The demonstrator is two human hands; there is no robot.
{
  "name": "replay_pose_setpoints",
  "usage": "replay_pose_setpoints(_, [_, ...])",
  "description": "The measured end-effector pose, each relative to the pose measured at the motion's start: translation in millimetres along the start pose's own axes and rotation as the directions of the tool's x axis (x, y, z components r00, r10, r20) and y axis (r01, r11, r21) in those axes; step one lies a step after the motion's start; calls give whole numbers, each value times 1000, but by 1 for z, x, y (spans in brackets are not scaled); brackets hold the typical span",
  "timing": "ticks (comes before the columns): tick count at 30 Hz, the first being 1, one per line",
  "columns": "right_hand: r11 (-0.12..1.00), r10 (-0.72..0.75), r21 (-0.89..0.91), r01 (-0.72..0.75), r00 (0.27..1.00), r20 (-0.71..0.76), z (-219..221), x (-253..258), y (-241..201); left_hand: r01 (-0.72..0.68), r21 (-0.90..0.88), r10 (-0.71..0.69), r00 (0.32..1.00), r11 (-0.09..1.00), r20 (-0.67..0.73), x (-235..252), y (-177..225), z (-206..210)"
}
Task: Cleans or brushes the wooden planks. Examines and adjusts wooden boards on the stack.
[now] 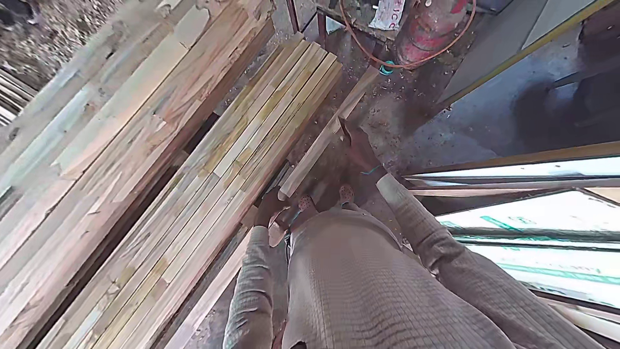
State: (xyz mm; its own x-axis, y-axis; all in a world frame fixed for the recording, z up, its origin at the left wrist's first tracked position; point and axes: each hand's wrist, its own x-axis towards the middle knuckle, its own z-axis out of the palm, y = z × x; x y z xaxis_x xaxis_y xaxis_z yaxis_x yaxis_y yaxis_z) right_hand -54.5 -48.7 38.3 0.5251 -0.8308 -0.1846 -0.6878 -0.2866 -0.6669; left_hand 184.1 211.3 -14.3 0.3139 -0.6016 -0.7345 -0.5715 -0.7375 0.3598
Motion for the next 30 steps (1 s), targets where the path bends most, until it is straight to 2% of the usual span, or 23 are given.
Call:
replay_pose_setpoints(3, [998, -45, -42, 44, 999, -21, 34, 14, 22, -34, -32, 37, 996, 999, 78, 10, -12, -2])
replay_pose_setpoints(5, [982, 17, -187, -21, 1000, -25, 68, 5, 35, -36, -42, 39, 996, 998, 74, 10, -12, 2])
replay_pose_setpoints(6, [969, 96, -229, -96, 995, -13, 76, -13, 30, -27, -43, 29, 998, 999, 56, 6, -13, 4])
replay_pose_setpoints(7, [955, 162, -251, -160, 987, -13, 74, -31, 15, -11, -40, 12, 1000, 999, 27, 1, -10, 4])
replay_pose_setpoints(9, [924, 170, -362, -127, 981, 91, 51, -49, -8, 25, -27, -26, 997, 999, -69, -11, 5, 7])
replay_pose_setpoints(13, [967, 220, -125, -223, 975, -41, -5, 0, -12, 67, 51, -51, 962, 996, -269, -38, 30, 29])
replay_pose_setpoints(16, [963, 268, -15, -269, 962, -52, -10, 30, -7, 87, 105, -50, 948, 991, -314, -40, 32, 38])
replay_pose_setpoints(18, [954, 295, -66, -292, 954, 51, 4, 14, -31, 105, 136, -62, 956, 985, -288, -37, 34, 30])
replay_pose_setpoints(20, [953, 279, -167, -251, 946, 168, 22, -28, -67, 107, 144, -71, 969, 984, -235, -33, 31, 25])
replay_pose_setpoints(22, [955, 243, -236, -178, 927, 287, 55, -59, -84, 87, 150, -55, 977, 985, -205, -30, 26, 21])
replay_pose_setpoints(24, [958, 197, -274, -92, 900, 389, 67, -72, -89, 75, 161, -33, 967, 984, -254, -31, 27, 21])
replay_pose_setpoints(26, [991, 109, -118, -65, 900, 422, 59, -80, -77, 116, 217, -40, 945, 969, -326, -33, 26, 31])
replay_pose_setpoints(28, [977, 93, 146, -155, 927, 363, 36, -82, -50, 166, 299, -38, 920, 940, -391, -26, 27, 45])
replay_pose_setpoints(30, [896, 157, 361, -260, 944, 290, 11, -79, -30, 114, 306, -12, 949, 945, -316, -25, 24, 36])
